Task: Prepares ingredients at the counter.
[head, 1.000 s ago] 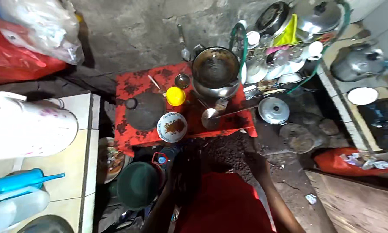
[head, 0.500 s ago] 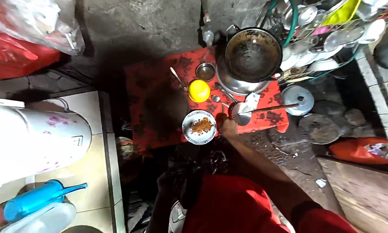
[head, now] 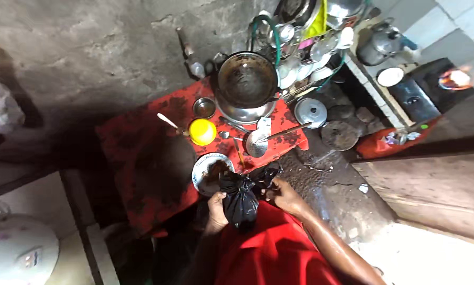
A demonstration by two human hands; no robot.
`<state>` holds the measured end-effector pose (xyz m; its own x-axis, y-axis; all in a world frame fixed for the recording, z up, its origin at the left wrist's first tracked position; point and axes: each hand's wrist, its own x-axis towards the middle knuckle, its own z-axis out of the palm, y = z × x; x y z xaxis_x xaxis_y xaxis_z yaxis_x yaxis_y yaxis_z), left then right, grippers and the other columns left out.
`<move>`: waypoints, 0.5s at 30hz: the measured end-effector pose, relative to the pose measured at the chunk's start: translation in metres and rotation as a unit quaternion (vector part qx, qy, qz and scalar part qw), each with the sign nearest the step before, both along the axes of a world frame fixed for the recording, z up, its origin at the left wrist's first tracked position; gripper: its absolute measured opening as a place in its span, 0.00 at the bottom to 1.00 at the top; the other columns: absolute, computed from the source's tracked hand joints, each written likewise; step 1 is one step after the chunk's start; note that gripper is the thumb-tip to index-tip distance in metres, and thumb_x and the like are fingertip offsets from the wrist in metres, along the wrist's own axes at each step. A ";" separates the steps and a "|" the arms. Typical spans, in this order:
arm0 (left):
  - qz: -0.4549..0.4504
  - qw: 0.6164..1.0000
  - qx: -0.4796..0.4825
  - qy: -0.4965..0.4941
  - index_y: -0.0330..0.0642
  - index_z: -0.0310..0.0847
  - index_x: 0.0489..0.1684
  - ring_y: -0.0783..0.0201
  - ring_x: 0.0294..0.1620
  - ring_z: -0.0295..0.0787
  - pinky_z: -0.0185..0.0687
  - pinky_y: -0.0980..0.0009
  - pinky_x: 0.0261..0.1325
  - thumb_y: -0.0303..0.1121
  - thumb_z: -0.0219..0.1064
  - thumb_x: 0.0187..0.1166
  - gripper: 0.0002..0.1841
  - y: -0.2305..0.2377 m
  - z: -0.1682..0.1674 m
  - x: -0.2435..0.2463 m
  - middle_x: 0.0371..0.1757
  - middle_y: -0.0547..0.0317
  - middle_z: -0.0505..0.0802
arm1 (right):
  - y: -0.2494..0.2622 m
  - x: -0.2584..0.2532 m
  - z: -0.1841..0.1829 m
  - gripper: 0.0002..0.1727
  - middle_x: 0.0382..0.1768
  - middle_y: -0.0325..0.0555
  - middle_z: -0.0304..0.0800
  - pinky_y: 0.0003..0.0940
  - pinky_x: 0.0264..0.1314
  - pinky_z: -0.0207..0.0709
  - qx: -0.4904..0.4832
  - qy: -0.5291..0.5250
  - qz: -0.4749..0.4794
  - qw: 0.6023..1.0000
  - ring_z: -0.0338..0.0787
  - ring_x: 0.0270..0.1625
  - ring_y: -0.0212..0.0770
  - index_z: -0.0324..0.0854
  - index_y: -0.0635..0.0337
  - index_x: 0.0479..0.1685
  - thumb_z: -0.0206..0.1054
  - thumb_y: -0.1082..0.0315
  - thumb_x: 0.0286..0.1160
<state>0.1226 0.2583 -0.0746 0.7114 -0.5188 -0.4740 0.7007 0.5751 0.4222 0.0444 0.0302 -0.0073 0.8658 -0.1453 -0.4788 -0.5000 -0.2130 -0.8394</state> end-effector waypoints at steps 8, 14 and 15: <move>-0.052 0.997 0.055 -0.027 0.49 0.87 0.34 0.63 0.40 0.96 0.94 0.61 0.43 0.34 0.56 0.68 0.12 -0.023 0.010 0.012 0.37 0.56 0.97 | -0.019 -0.031 0.009 0.19 0.59 0.44 0.91 0.36 0.48 0.91 0.089 -0.065 -0.108 0.988 0.94 0.46 0.38 0.79 0.61 0.70 0.63 0.73 0.81; -0.066 0.996 -0.003 -0.052 0.46 0.89 0.36 0.61 0.44 0.96 0.93 0.59 0.49 0.33 0.61 0.64 0.11 -0.046 0.014 0.018 0.40 0.53 0.97 | -0.001 -0.010 0.040 0.16 0.48 0.48 0.94 0.39 0.51 0.91 0.091 -0.207 -0.110 0.968 0.94 0.45 0.40 0.83 0.68 0.58 0.72 0.66 0.79; -0.063 0.996 0.012 -0.055 0.46 0.89 0.35 0.62 0.43 0.96 0.93 0.60 0.49 0.32 0.61 0.63 0.10 -0.047 0.015 0.018 0.39 0.54 0.97 | 0.003 -0.005 0.043 0.16 0.46 0.46 0.95 0.37 0.50 0.92 0.054 -0.205 -0.115 0.971 0.94 0.44 0.39 0.84 0.66 0.57 0.75 0.65 0.77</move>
<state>0.1409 0.2116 -0.0594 0.6904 -0.5966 -0.4091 0.7147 0.4751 0.5133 0.0392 0.0334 0.0361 0.9375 -0.3252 -0.1236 -0.1429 -0.0360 -0.9891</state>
